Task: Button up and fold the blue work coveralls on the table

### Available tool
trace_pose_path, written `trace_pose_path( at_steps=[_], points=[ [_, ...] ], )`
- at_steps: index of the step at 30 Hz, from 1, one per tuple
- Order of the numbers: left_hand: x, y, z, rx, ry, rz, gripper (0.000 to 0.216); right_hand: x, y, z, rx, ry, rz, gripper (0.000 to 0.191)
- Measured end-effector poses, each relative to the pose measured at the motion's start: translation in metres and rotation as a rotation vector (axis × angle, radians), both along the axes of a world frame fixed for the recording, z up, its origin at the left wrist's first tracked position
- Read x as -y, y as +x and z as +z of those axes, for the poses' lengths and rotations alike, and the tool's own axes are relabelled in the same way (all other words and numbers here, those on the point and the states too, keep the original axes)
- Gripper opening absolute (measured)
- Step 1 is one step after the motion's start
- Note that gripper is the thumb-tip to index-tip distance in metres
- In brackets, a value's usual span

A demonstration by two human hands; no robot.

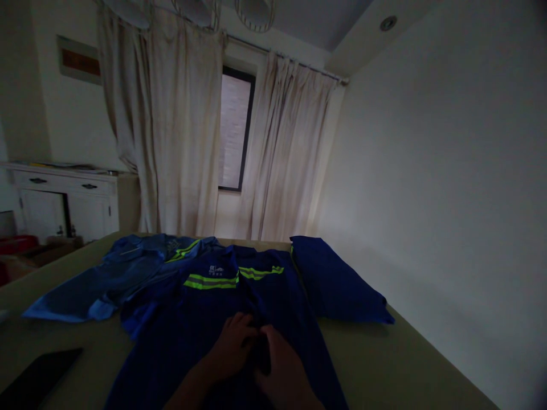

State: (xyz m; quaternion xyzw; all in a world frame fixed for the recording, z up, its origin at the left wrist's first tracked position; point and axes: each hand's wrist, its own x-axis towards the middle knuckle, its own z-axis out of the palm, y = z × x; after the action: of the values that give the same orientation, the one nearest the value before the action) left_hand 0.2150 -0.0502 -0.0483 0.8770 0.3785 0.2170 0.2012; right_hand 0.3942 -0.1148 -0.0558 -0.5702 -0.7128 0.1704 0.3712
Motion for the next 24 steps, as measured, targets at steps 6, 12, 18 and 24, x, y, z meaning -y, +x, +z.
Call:
trace_pose_path(
  at_steps=[6, 12, 18, 24],
  points=[
    [0.006, 0.002, 0.007, 0.021, 0.023, -0.029, 0.020, 0.008, 0.006, -0.001, -0.367, -0.043, -0.108, 0.032],
    [0.021, 0.015, 0.000, -0.138, 0.112, 0.038, 0.036, -0.003, 0.014, 0.009, -0.661, -0.115, 0.011, 0.009],
    [0.044, 0.015, -0.010, 0.297, -0.116, 0.122, 0.031, 0.000, 0.016, 0.005, -0.637, -0.049, -0.025, 0.015],
    [0.048, 0.011, -0.005, 0.353, -0.186, 0.067, 0.038, 0.006, 0.010, 0.008, -0.465, 0.071, -0.014, 0.016]
  ],
)
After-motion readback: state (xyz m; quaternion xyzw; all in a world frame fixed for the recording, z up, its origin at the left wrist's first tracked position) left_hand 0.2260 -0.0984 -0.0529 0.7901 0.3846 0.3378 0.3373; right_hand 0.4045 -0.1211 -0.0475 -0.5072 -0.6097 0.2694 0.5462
